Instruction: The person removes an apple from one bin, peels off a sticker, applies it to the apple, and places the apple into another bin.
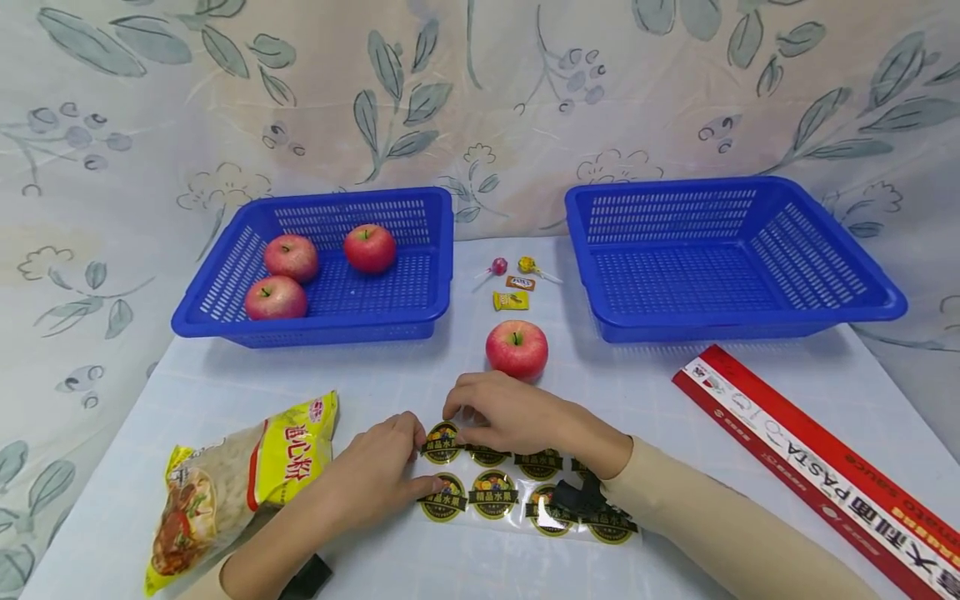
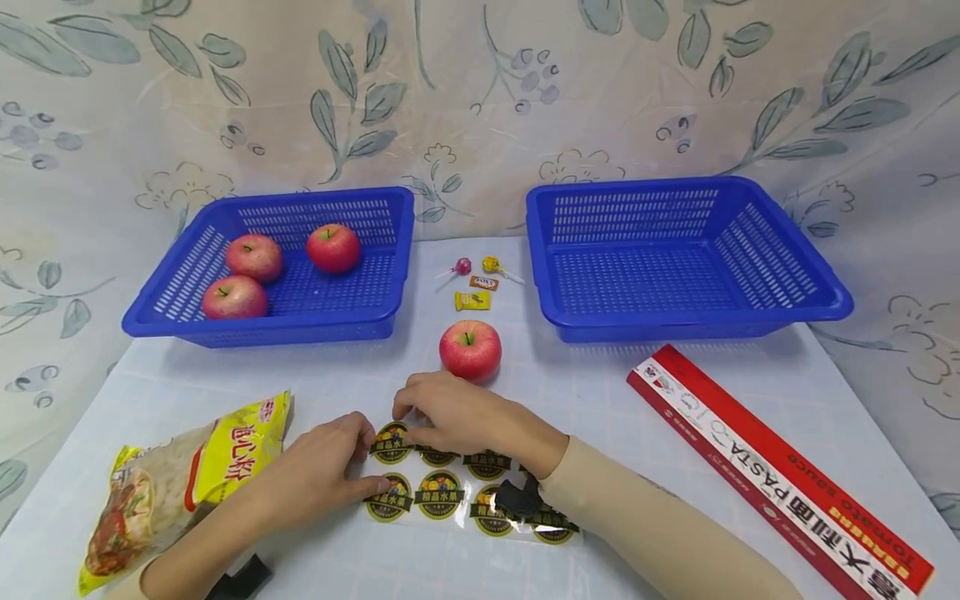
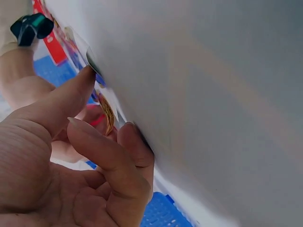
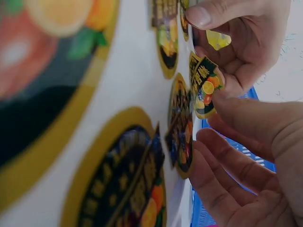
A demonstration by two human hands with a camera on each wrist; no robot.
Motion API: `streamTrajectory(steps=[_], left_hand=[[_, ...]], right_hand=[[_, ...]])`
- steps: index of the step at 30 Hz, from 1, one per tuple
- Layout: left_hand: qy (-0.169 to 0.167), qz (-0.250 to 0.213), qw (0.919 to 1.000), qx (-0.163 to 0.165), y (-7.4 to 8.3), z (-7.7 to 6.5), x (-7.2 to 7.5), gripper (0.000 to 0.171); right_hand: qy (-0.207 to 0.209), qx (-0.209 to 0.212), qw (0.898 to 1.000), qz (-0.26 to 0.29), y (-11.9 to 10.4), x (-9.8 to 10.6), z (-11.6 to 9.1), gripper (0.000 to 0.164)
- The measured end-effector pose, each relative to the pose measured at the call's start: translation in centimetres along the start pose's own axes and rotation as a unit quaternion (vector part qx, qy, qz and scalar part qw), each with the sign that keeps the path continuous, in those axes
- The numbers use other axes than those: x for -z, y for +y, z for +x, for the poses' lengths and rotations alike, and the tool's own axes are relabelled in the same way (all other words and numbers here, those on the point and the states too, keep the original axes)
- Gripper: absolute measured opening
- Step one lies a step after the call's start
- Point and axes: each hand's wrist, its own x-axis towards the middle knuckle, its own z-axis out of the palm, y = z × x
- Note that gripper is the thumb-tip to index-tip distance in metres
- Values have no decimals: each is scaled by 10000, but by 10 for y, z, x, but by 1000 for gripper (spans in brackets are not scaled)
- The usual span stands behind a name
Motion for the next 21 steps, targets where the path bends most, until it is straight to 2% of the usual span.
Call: streamTrajectory(steps=[5, 9, 15, 18, 21], left_hand=[[64, 12, 10000, 8, -2, -1, -1, 50], [16, 37, 9999, 148, -2, -1, 0, 52], [-112, 2, 9996, 244, -5, 1, 2, 53], [-133, -45, 9999, 52, -7, 2, 2, 42], [-154, -187, 9992, -317, -9, 3, 3, 27]], right_hand=[[74, 59, 9999, 104, 1, -5, 6, 2], [80, 38, 9998, 160, 1, -6, 7, 9], [69, 42, 9996, 283, 0, -2, 2, 9], [67, 79, 9989, 451, 0, 1, -1, 10], [101, 136, 9983, 550, -1, 4, -4, 11]])
